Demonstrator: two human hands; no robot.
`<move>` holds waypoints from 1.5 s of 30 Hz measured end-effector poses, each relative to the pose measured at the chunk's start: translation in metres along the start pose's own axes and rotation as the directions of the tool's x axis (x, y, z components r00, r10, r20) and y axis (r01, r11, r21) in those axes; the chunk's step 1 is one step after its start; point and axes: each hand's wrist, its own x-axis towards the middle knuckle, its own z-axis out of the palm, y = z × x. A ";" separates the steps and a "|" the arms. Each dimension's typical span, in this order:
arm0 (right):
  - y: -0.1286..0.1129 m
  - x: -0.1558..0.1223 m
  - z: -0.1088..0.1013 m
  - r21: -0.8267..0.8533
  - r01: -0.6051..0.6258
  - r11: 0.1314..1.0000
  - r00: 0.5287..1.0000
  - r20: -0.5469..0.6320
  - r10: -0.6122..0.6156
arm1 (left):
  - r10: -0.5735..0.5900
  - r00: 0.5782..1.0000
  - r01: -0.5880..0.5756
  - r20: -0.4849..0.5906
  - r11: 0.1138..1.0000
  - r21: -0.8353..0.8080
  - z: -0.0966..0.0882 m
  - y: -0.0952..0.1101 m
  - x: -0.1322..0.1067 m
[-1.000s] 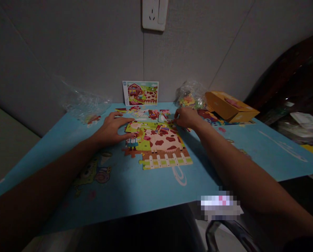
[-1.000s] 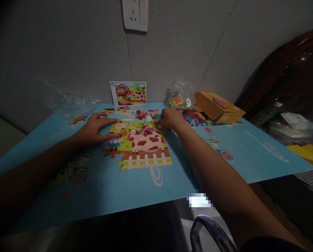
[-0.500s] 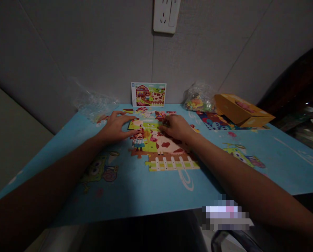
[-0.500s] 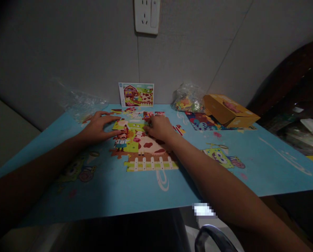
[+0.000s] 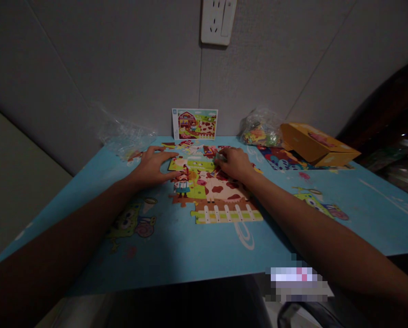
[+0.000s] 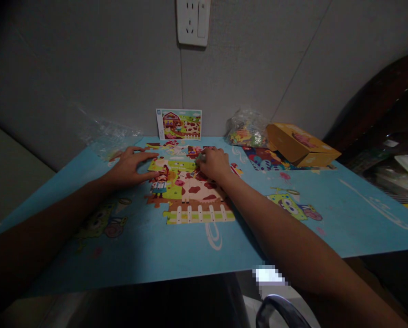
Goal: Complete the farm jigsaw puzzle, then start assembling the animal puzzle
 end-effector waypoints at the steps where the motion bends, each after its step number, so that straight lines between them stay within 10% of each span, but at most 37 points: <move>1: 0.001 0.001 0.000 0.027 -0.008 1.000 1.000 -0.003 0.009 | -0.001 1.000 0.001 0.005 1.000 -0.001 0.000 0.000 0.000; 8: -0.007 -0.002 -0.002 0.219 -0.110 0.969 0.994 0.050 0.101 | 0.054 0.998 -0.054 -0.010 0.998 -0.015 0.001 0.001 0.001; 22: -0.001 -0.002 -0.004 0.231 0.091 0.969 0.986 0.114 -0.120 | 0.113 0.994 -0.113 0.005 0.993 -0.023 -0.001 0.004 -0.001; 32: 0.002 0.000 0.001 0.365 0.428 0.826 0.903 -0.142 -0.406 | 0.128 0.992 -0.128 0.016 0.991 -0.027 0.000 0.004 -0.001; 45: -0.003 -0.001 -0.003 0.503 0.239 0.830 0.967 -0.205 -0.154 | -0.035 0.998 0.041 -0.048 0.990 0.133 -0.002 0.000 0.001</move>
